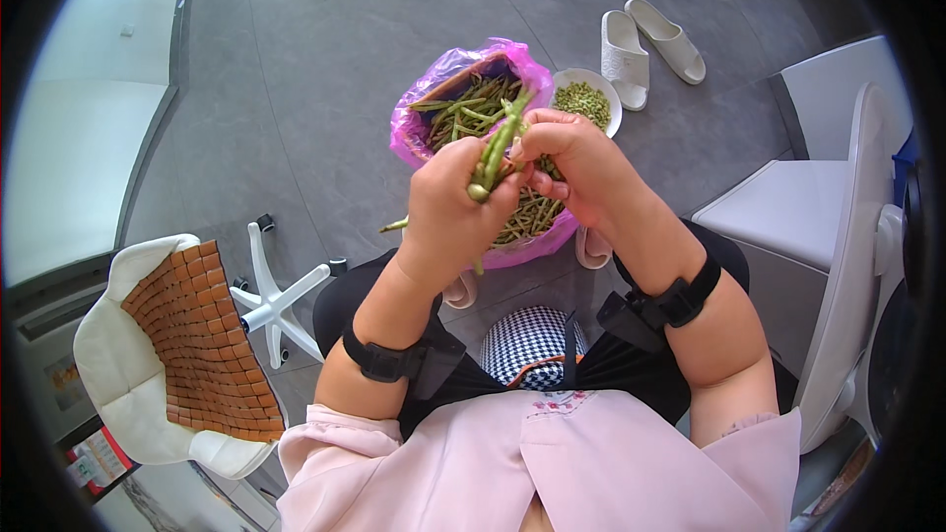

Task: The person sits on the floor and shells green beans by hand, removing the beans from the pods and placing them into a white bowl. The empty pods are placed into a pink plastic bag.

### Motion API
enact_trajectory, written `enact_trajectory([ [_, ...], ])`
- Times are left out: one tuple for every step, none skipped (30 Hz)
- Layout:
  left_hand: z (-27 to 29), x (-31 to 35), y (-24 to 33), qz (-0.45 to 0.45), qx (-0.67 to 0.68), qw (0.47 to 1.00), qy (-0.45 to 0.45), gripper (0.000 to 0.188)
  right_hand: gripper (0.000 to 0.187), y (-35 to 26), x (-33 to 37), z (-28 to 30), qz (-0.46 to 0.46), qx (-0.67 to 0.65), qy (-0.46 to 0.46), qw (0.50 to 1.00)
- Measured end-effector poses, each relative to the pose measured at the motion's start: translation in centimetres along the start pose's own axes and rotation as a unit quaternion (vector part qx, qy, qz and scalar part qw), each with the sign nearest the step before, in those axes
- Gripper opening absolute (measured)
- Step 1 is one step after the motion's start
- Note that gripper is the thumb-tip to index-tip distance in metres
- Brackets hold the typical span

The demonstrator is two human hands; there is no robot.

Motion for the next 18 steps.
enact_trajectory([
  [0.0, 0.0, -0.1, -0.012, -0.002, 1.000, 0.000, 0.018, 0.004, 0.1, -0.1, 0.0, -0.007, -0.008, -0.001, 1.000],
  [-0.1, 0.0, -0.2, -0.025, -0.003, 1.000, 0.000, 0.018, 0.004, 0.1, 0.0, -0.1, -0.009, -0.008, 0.006, 1.000],
  [-0.1, 0.0, -0.3, -0.038, -0.004, 0.999, -0.001, 0.018, 0.005, -0.1, 0.3, -0.3, -0.010, -0.009, 0.013, 1.000],
  [0.0, -0.1, -0.4, 0.029, 0.041, 0.999, -0.006, 0.018, 0.006, -0.4, 0.5, -0.5, -0.013, -0.009, 0.018, 1.000],
  [0.2, -0.3, -0.5, 0.096, 0.087, 0.992, -0.011, 0.018, 0.006, -0.7, 0.7, -0.5, -0.016, -0.012, 0.007, 1.000],
  [0.4, -0.4, -0.5, 0.162, 0.132, 0.978, -0.016, 0.018, 0.005, -1.0, 0.9, -0.4, -0.020, -0.015, -0.004, 1.000],
  [0.5, -0.5, -0.4, 0.168, 0.141, 0.976, -0.012, 0.017, 0.005, -1.2, 1.0, -0.2, -0.024, -0.018, -0.014, 0.999],
  [0.5, -0.5, -0.3, 0.173, 0.149, 0.974, -0.008, 0.017, 0.005, -1.3, 0.9, 0.0, -0.027, -0.019, -0.033, 0.999],
  [0.6, -0.6, -0.2, 0.178, 0.158, 0.971, -0.004, 0.017, 0.005, -1.5, 0.8, 0.2, -0.030, -0.019, -0.051, 0.998],
  [0.6, -0.6, -0.2, 0.175, 0.165, 0.971, -0.004, 0.016, 0.005, -1.6, 0.7, 0.4, -0.033, -0.019, -0.068, 0.997],
  [0.6, -0.6, -0.1, 0.172, 0.171, 0.970, -0.004, 0.016, 0.006, -1.7, 0.7, 0.4, -0.024, -0.023, -0.073, 0.997],
  [0.6, -0.6, -0.1, 0.170, 0.178, 0.969, -0.003, 0.016, 0.007, -1.7, 0.8, 0.5, -0.015, -0.027, -0.077, 0.997],
  [0.7, -0.5, -0.1, 0.172, 0.194, 0.966, -0.001, 0.015, 0.009, -1.8, 0.9, 0.4, -0.008, -0.031, -0.083, 0.996],
  [0.7, -0.5, -0.2, 0.174, 0.210, 0.962, 0.001, 0.015, 0.009, -1.9, 0.9, 0.4, 0.002, -0.015, -0.077, 0.997],
  [0.8, -0.4, -0.2, 0.176, 0.226, 0.958, 0.003, 0.015, 0.009, -2.0, 0.9, 0.4, 0.012, 0.000, -0.071, 0.997],
  [0.8, -0.5, -0.3, 0.177, 0.222, 0.959, 0.002, 0.015, 0.009, -2.0, 0.9, 0.5, 0.021, 0.015, -0.065, 0.998],
  [0.9, -0.5, -0.3, 0.178, 0.219, 0.959, 0.000, 0.015, 0.009, -2.0, 0.9, 0.5, 0.022, 0.011, -0.065, 0.998],
  [0.9, -0.5, -0.3, 0.179, 0.215, 0.960, -0.002, 0.015, 0.008, -1.9, 0.9, 0.5, 0.023, 0.006, -0.065, 0.998],
])
Point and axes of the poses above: each hand's wrist, its own x-axis away from the middle knuckle, its own z-axis out of the back of the hand, y = z × x, the point moved 1 cm from there along -x, towards the middle knuckle, and after that the axes turned 14 degrees about y, right-handed, at the moved point
